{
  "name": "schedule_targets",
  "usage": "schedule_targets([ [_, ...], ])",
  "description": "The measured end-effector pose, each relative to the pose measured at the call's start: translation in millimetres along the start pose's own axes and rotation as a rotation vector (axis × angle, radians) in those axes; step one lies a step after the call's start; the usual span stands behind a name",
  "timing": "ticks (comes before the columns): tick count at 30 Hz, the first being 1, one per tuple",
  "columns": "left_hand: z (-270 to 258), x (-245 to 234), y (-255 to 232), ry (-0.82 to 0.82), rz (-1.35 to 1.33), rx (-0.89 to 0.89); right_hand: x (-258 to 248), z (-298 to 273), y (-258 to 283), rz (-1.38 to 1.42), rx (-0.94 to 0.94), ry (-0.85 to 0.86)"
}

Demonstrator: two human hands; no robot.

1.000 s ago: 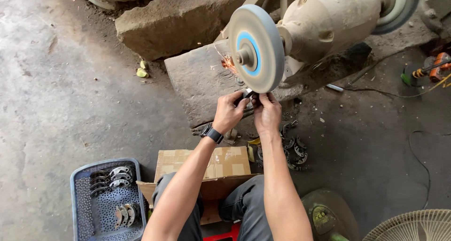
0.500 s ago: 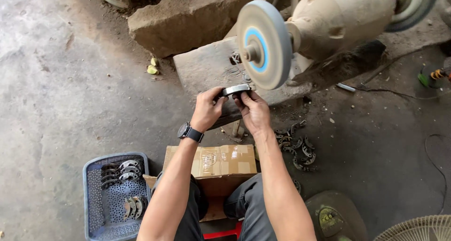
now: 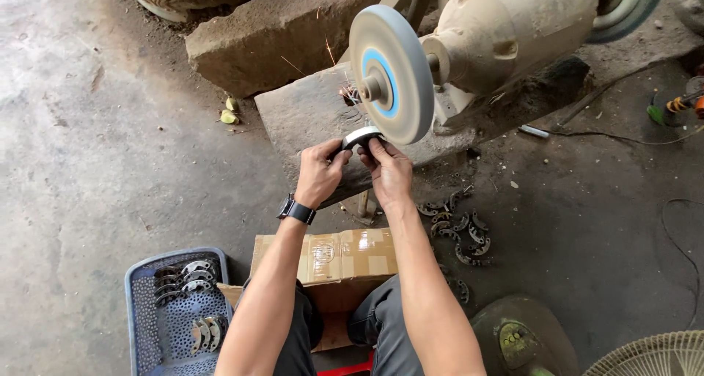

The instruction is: The person grinds small metal parts against a rotating grinding wheel, creating sparks. They repeatedly pick up parts from a basket, grind them, and place them back into the basket.

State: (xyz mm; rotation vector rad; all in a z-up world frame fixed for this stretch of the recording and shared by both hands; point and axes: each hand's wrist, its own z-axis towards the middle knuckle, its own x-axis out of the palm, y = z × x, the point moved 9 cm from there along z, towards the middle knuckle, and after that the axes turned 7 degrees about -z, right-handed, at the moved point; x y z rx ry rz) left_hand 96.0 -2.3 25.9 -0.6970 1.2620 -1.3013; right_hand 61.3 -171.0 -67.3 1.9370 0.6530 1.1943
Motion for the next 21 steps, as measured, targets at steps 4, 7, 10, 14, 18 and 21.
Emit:
schedule_targets([
  [4, 1, 6, 1, -0.003, 0.003, 0.001, -1, 0, 4, 0.005, -0.022, 0.012],
  [7, 2, 5, -3, -0.024, -0.016, 0.040, -3, -2, 5, -0.002, 0.001, -0.037],
  [10, 1, -1, -1, -0.039, -0.027, 0.013, -1, 0, 1, -0.036, -0.014, -0.025],
  [14, 4, 10, -5, -0.044, -0.042, 0.107, -10, 0, 3, -0.012, -0.014, -0.037],
  [18, 5, 13, -7, -0.016, -0.032, 0.028, -20, 5, 2, 0.010, -0.026, -0.074],
  [21, 4, -4, -7, -0.079, -0.038, 0.096, -4, 3, -3, -0.022, -0.017, -0.032],
])
